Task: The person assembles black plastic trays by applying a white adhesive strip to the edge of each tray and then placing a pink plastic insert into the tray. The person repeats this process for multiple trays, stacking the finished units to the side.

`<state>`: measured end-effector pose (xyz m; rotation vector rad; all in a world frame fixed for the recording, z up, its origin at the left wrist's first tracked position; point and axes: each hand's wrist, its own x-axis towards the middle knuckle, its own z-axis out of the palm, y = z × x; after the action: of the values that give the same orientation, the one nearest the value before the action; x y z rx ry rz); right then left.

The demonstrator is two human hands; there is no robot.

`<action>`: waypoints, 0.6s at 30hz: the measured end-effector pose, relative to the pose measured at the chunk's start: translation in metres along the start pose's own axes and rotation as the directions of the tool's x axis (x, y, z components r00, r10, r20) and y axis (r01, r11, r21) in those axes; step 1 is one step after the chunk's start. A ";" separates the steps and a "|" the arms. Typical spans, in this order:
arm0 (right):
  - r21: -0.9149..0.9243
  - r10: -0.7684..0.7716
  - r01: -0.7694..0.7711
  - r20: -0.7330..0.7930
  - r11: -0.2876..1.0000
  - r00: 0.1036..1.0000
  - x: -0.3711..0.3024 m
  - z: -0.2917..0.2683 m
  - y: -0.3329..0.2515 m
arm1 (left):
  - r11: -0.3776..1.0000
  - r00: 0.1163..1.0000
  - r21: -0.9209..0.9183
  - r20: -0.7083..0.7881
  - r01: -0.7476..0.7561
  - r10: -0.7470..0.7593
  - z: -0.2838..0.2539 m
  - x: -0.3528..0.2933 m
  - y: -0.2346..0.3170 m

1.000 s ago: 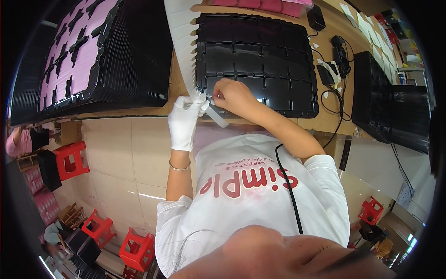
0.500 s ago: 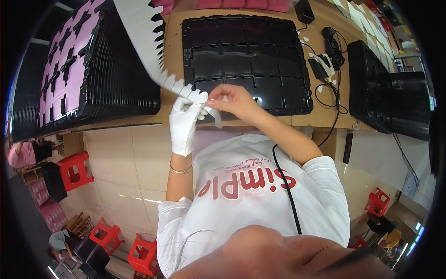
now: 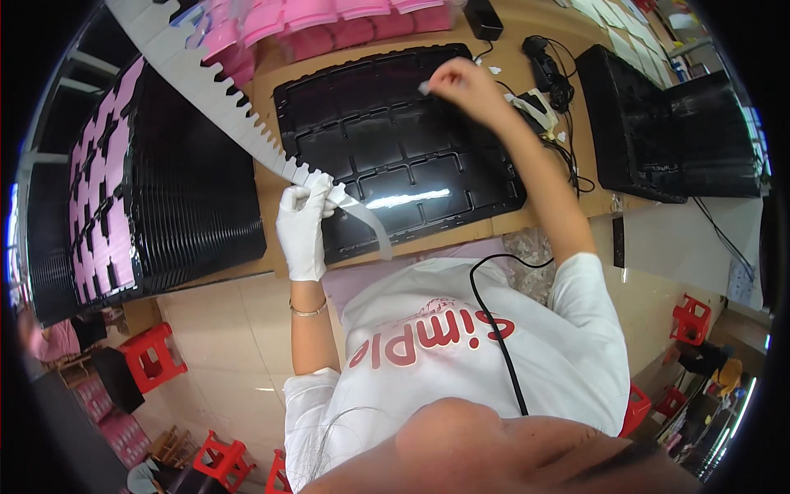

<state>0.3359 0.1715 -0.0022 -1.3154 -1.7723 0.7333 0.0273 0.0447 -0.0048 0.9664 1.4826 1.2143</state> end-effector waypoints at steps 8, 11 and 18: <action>-0.562 0.051 -0.022 0.036 0.827 0.998 0.072 -0.028 0.096 | 0.999 0.998 -0.003 0.053 0.046 -0.045 0.004 0.003 0.005; -0.599 0.098 -0.065 0.023 0.798 0.995 0.071 -0.024 0.092 | 0.998 0.997 0.013 0.044 0.065 -0.066 0.004 0.001 0.004; -0.441 0.150 -0.131 0.009 0.888 0.989 0.059 -0.024 0.091 | 0.998 0.997 -0.008 0.016 0.070 -0.070 0.007 0.000 0.003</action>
<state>0.3931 0.2546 -0.0495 -1.7532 -1.9667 0.4483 0.0339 0.0472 -0.0018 0.9092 1.4862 1.1593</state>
